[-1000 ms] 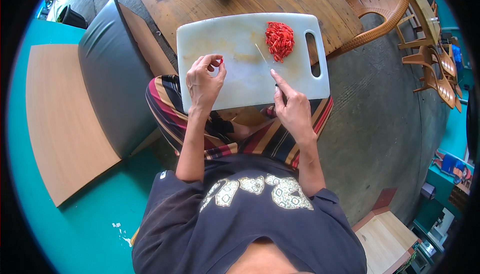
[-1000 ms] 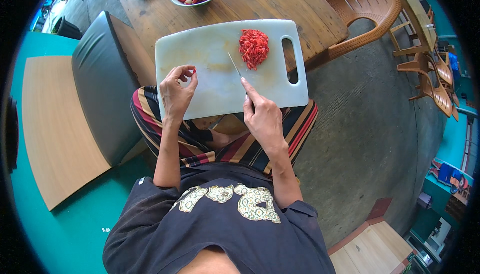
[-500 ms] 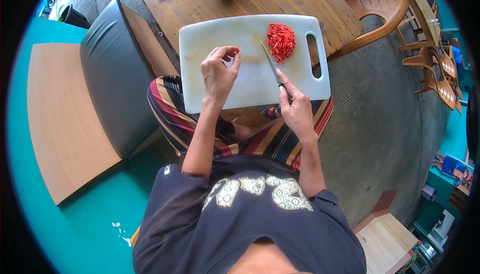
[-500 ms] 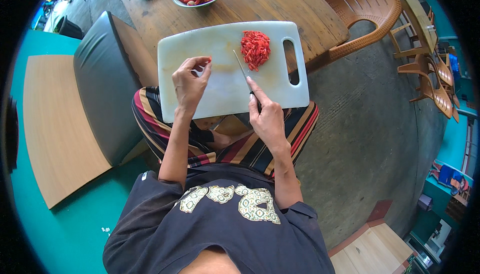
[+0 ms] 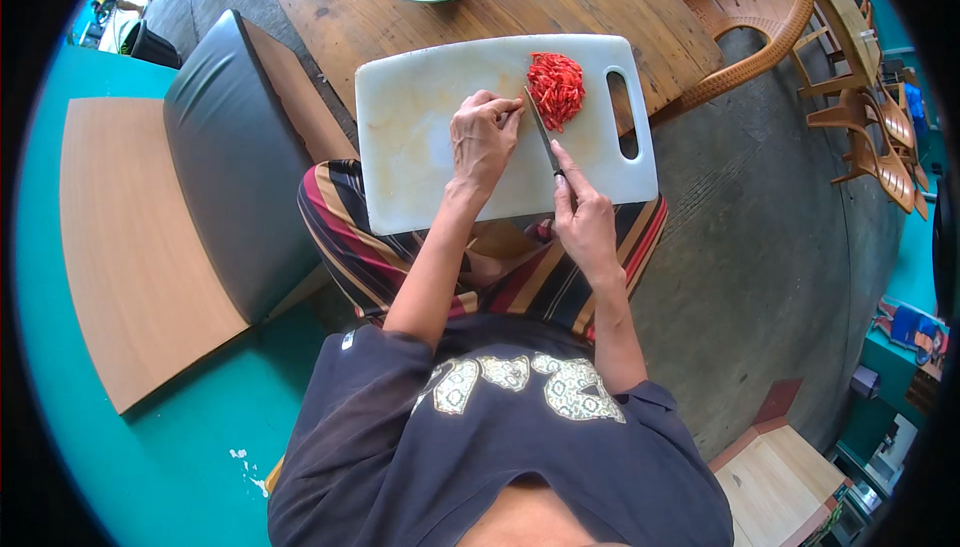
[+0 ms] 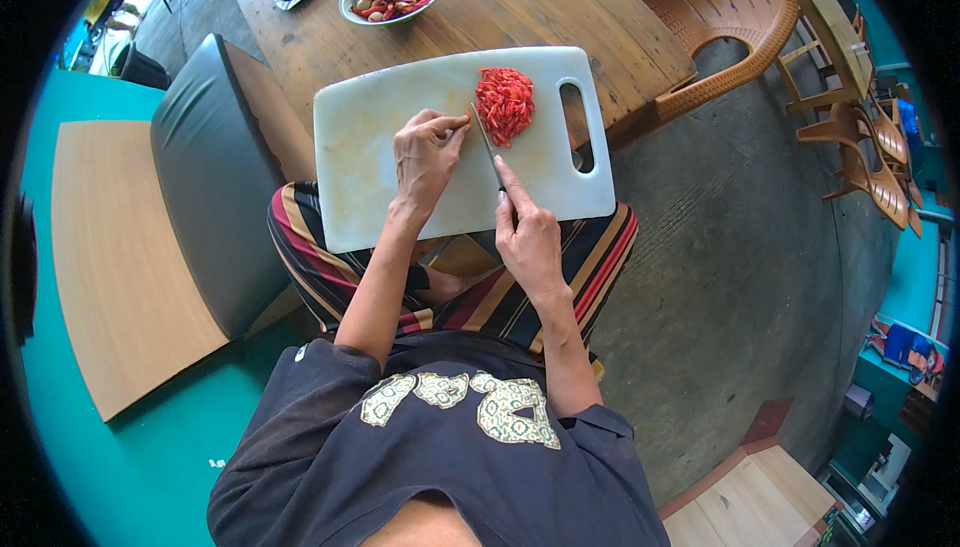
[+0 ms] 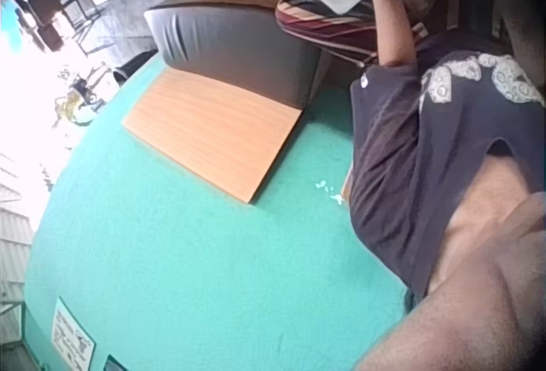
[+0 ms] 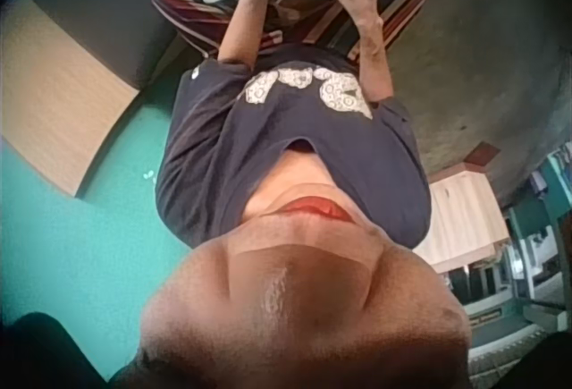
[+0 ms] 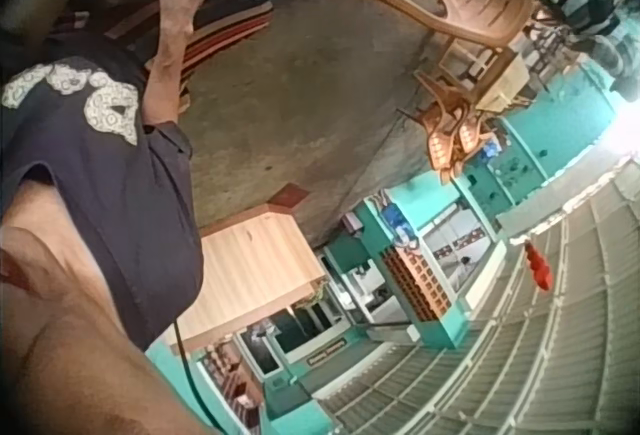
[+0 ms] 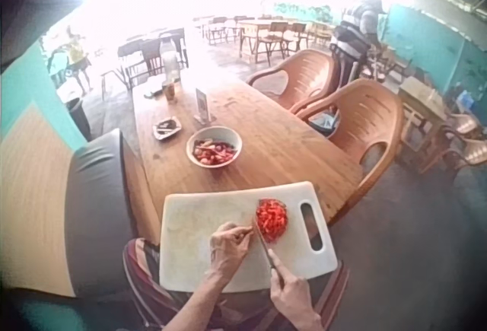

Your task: The person chops red chili peppers into small pieces using a knife on a white cutting board and periodically places the chopped pieces into a bowl containing whole and partially chopped peppers.

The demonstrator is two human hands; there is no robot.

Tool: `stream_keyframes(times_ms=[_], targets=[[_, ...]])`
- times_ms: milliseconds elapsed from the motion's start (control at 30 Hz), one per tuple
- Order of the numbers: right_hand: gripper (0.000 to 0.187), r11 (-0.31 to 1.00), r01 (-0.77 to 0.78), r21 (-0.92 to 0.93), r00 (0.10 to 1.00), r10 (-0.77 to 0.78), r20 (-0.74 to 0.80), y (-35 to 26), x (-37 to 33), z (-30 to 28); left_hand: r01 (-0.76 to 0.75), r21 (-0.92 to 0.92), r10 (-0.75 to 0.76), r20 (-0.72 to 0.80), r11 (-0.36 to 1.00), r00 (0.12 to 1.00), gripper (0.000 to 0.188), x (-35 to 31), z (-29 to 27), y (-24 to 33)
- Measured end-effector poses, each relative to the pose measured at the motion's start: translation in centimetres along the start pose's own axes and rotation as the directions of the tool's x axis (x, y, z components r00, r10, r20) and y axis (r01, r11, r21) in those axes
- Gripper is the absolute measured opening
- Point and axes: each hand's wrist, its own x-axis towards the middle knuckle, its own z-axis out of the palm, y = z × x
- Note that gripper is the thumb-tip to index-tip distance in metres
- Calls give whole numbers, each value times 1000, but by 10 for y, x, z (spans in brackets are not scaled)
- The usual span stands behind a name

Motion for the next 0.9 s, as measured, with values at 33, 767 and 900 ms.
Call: stream_keyframes(times_ms=[33, 767, 900], targets=[[43, 1000, -3, 2, 1000, 3, 0, -1, 0, 0, 1, 1, -1, 3, 1000, 1000, 9, 0, -1, 0], [49, 990, 137, -31, 990, -138, -28, 11, -3, 15, -70, 149, 64, 41, 986, 997, 12, 4, 6, 4], [50, 991, 125, -53, 992, -126, -21, 9, -2, 13, -50, 107, 44, 60, 993, 997, 12, 6, 7, 2]])
